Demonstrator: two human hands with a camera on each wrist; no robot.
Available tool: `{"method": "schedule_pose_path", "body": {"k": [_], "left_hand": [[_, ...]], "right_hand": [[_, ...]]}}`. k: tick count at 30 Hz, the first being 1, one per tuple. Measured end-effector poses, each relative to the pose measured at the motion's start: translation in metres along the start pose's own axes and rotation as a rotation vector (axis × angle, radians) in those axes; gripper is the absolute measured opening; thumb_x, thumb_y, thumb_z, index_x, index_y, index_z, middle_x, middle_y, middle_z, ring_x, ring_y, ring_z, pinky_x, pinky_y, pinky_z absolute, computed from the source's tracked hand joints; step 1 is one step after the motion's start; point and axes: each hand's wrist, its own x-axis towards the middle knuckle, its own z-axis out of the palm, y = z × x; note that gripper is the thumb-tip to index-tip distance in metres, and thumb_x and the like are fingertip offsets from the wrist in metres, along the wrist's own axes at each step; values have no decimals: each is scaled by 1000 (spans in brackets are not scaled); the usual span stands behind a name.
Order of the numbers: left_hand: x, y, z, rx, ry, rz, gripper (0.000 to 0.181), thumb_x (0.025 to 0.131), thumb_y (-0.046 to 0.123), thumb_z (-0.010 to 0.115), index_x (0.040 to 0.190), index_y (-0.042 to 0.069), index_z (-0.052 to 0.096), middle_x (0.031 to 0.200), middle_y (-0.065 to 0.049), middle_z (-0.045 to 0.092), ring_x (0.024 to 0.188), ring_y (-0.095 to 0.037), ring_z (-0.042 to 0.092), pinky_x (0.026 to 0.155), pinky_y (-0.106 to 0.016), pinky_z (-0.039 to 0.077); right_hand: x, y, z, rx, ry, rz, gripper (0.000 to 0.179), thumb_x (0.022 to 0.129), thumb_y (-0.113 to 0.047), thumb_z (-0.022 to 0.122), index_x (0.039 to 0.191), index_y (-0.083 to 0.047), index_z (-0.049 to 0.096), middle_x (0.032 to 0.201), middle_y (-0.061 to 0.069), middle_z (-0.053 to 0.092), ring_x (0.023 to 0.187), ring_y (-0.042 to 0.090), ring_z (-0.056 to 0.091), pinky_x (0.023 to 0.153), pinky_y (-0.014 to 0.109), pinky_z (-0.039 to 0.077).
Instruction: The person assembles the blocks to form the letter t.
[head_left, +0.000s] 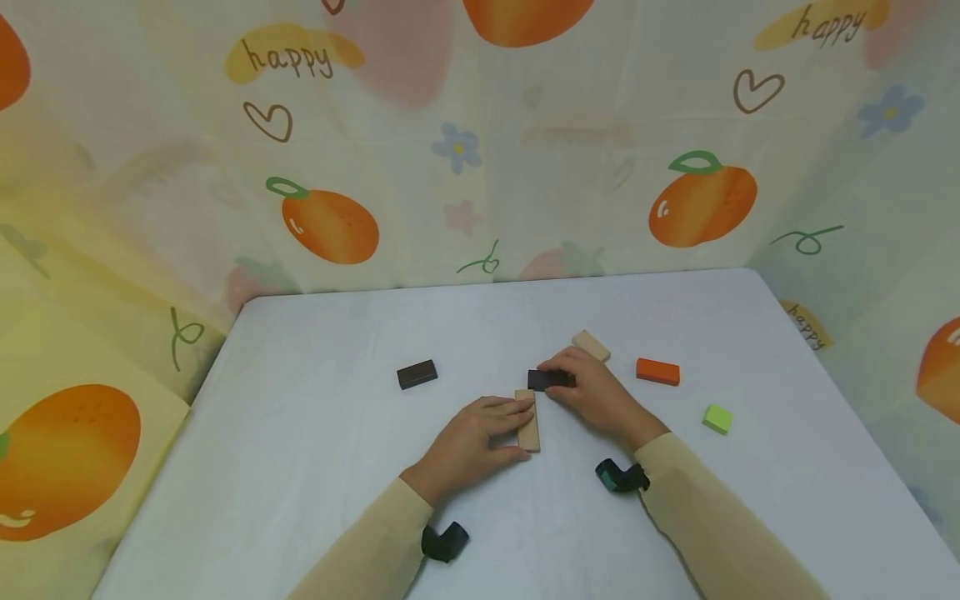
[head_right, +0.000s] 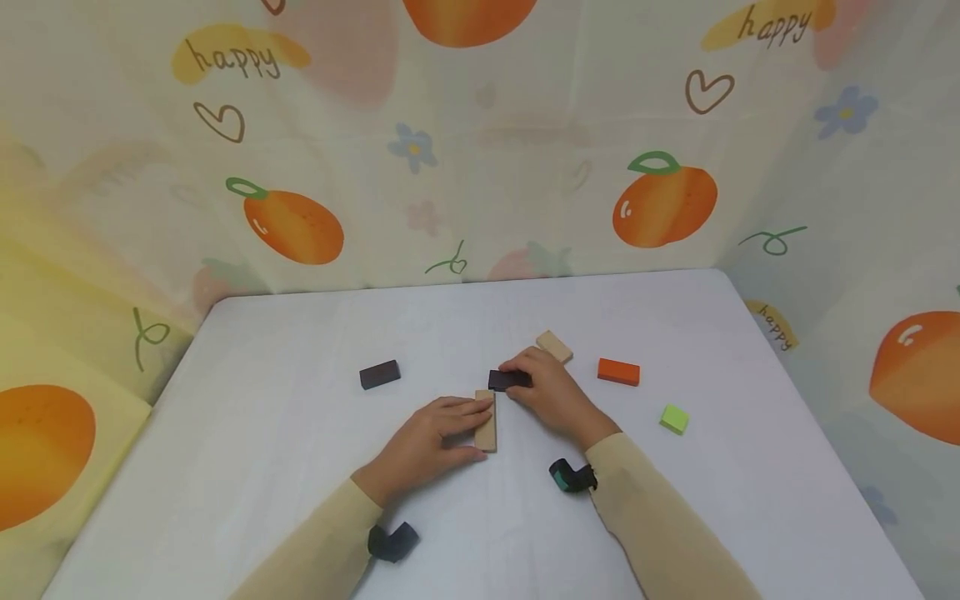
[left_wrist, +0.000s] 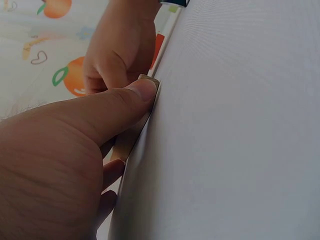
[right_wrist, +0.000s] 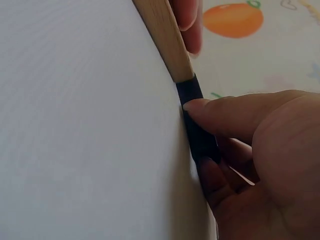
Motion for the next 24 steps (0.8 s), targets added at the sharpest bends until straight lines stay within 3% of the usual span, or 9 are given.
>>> {"method": "schedule_pose_path", "body": {"k": [15, 24], "left_hand": [[-1, 0, 1, 12, 14, 3, 63, 94, 32, 90, 150, 11, 67, 156, 4, 58, 142, -20, 55, 119, -40, 45], [0, 0, 2, 5, 16, 4, 63, 94, 30, 90, 150, 11, 67, 157, 5, 58, 142, -19, 55, 118, -41, 46]], "right_hand": [[-1, 3, 8, 39, 10, -39, 40, 100, 2, 77, 139, -7, 74, 130, 6, 67, 128, 29, 59, 111, 55, 49], [-2, 8, 9, 56, -23, -46, 43, 103, 3, 70, 144, -8, 71, 136, 6, 64, 132, 29, 57, 114, 56, 47]]}}
